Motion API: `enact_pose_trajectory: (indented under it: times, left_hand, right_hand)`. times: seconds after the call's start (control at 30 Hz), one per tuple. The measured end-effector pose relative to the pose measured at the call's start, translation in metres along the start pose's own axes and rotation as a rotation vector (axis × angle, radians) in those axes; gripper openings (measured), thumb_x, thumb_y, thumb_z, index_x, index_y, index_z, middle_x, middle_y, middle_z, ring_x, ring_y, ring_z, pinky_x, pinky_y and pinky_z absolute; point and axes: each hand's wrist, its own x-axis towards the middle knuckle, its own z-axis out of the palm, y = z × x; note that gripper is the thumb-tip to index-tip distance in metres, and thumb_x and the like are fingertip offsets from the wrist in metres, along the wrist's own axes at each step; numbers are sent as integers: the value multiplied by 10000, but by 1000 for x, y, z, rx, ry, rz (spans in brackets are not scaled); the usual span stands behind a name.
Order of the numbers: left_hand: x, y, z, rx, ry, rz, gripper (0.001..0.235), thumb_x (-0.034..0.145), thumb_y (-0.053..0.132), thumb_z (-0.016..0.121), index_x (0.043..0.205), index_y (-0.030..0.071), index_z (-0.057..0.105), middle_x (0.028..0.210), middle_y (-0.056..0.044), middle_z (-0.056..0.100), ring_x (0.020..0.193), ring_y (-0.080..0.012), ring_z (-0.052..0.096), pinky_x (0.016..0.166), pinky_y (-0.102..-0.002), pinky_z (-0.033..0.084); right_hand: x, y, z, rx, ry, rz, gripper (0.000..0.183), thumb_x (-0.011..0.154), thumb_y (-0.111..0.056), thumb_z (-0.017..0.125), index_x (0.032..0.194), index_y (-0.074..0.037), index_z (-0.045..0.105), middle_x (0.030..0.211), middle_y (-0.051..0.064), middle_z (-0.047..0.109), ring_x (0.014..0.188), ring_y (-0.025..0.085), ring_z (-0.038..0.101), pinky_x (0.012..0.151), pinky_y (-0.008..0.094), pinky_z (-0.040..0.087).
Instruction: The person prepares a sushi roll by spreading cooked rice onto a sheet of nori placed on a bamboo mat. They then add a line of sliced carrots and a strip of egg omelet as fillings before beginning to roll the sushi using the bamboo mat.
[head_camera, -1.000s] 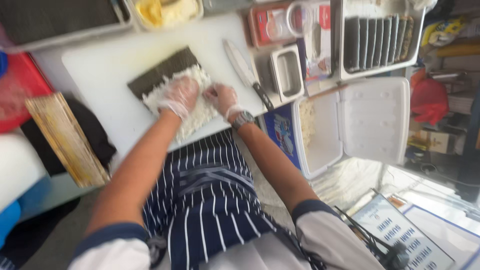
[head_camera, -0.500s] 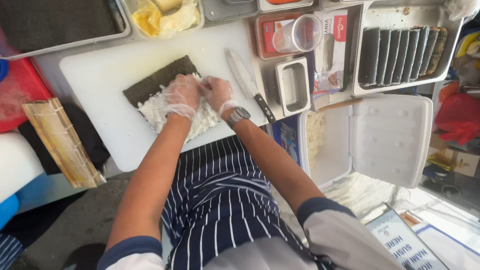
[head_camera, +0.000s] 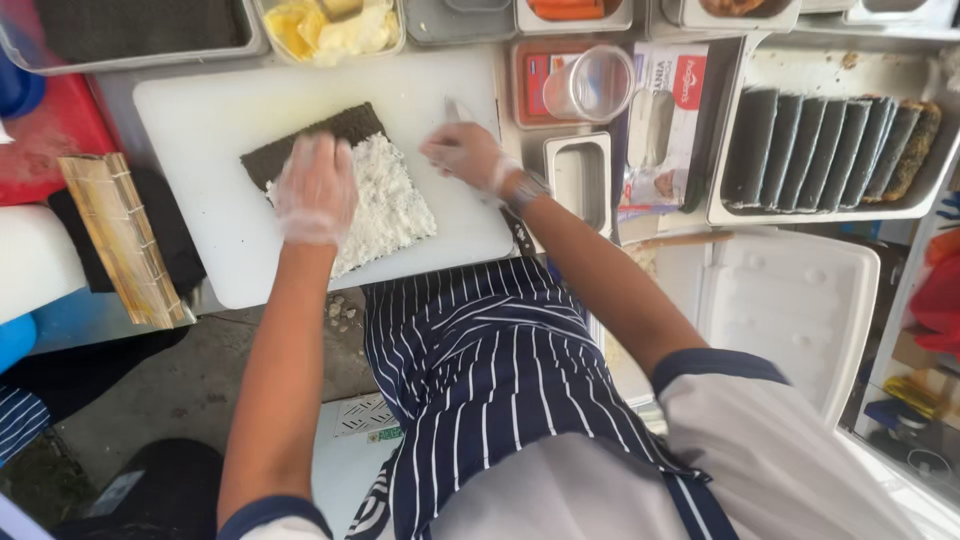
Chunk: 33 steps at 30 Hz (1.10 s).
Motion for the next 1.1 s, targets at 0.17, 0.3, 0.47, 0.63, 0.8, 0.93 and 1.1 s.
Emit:
enact_pose_trajectory:
  times: [0.17, 0.3, 0.47, 0.63, 0.8, 0.93, 1.1]
  left_hand:
    - [-86, -9, 38, 120, -167, -81, 354, 1070, 340, 490, 1154, 16, 607, 1047, -221, 603, 891, -380, 667, 728, -511, 548]
    - [-97, -14, 100, 206, -91, -73, 255, 1038, 241, 509, 1152, 42, 620, 1062, -201, 634, 949, -362, 685, 772, -491, 573]
    - [-68, -7, 130, 78, -318, -279, 241, 997, 165, 559, 1149, -10, 624, 1129, -266, 654, 938, -378, 713, 772, -464, 613]
    - [-45, 2, 86, -14, -456, -200, 253, 980, 233, 612, 1109, 24, 672, 1102, -251, 680, 1008, -400, 691, 859, -485, 584]
    - [-44, -40, 33, 42, -325, 352, 201, 1015, 231, 562, 1092, 75, 662, 1095, -208, 625, 999, -381, 664, 858, -501, 555]
    - [-39, -41, 73, 70, -426, 383, 230, 995, 190, 518, 1150, 84, 652, 1167, -213, 625, 1108, -389, 658, 930, -491, 547]
    - [-16, -25, 71, -128, -613, 150, 318, 1042, 272, 471, 1200, 40, 622, 1204, -263, 619, 1136, -430, 635, 960, -503, 511]
  right_hand:
    - [-81, 25, -14, -345, 23, -80, 211, 931, -244, 720, 990, -43, 750, 894, 86, 756, 823, 173, 722, 774, 329, 583]
    - [-77, 16, 26, -499, -69, -17, 250, 900, -297, 736, 961, -55, 737, 930, 134, 760, 861, 265, 732, 814, 385, 573]
    - [-63, -1, 86, -578, -17, 17, 265, 906, -327, 719, 963, -71, 750, 929, 143, 776, 889, 305, 747, 846, 409, 567]
    - [-58, -18, 103, -599, 69, 237, 280, 873, -333, 764, 965, -70, 789, 918, 176, 760, 886, 303, 746, 848, 403, 569]
    - [-59, -11, 111, -524, 213, 48, 249, 874, -268, 748, 971, -39, 756, 913, 157, 772, 853, 298, 760, 802, 401, 587]
    - [-33, 26, 139, -592, 407, -15, 218, 895, -250, 753, 954, -42, 776, 888, 180, 763, 833, 332, 751, 786, 404, 585]
    - [-23, 45, 136, -247, 465, 139, 198, 900, -232, 752, 946, -44, 795, 841, 150, 773, 733, 221, 743, 684, 343, 582]
